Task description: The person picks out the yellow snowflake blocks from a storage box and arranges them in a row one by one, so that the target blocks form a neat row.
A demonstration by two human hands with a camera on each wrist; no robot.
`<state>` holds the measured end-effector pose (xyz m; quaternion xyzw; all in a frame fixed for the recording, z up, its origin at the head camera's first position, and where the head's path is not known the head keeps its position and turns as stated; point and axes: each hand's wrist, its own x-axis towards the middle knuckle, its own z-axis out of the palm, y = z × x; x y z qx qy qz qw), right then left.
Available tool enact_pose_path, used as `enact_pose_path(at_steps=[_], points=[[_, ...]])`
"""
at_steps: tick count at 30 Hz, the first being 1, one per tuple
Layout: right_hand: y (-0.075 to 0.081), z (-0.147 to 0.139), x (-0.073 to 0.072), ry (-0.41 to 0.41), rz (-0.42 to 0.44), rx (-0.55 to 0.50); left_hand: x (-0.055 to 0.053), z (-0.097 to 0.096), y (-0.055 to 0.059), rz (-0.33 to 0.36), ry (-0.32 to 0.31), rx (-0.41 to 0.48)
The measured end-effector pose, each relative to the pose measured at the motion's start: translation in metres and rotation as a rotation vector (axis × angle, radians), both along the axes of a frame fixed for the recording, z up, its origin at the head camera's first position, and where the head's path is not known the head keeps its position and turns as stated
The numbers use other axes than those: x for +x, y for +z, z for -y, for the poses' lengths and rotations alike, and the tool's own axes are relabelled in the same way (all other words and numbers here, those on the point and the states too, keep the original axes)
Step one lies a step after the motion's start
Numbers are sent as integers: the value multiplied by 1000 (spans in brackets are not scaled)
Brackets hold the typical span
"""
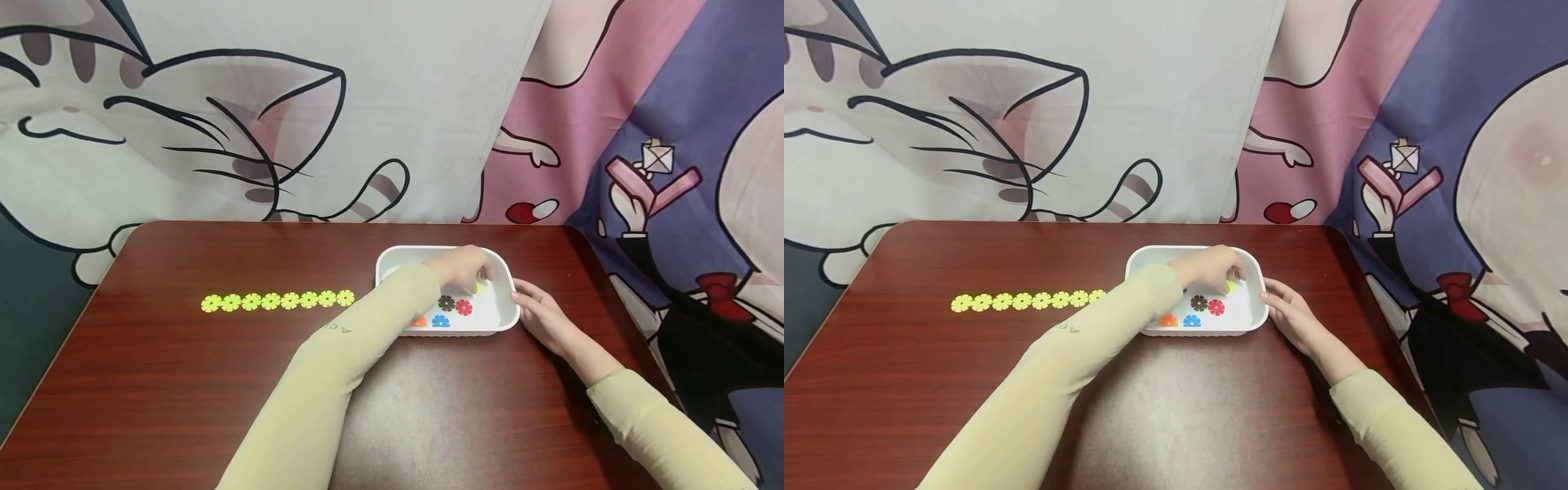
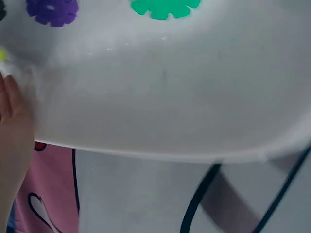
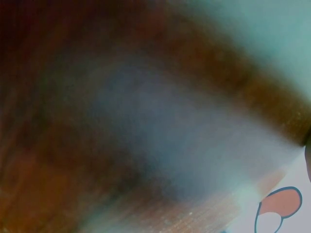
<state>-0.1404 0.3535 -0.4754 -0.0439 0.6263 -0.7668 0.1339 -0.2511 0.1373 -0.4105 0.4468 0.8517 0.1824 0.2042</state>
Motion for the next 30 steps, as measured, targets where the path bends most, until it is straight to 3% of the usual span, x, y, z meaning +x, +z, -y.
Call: enact_pose_path(at_steps=[6,14,30], points=[[0,0,0,-9,2,14,0,-1,-3,70,-7,-4],[1,1,1,-8,3,16,6,-1,-13,-31,-16,-14],[2,1,0,-1,-2,10,2,-2,-18,10,23,48]])
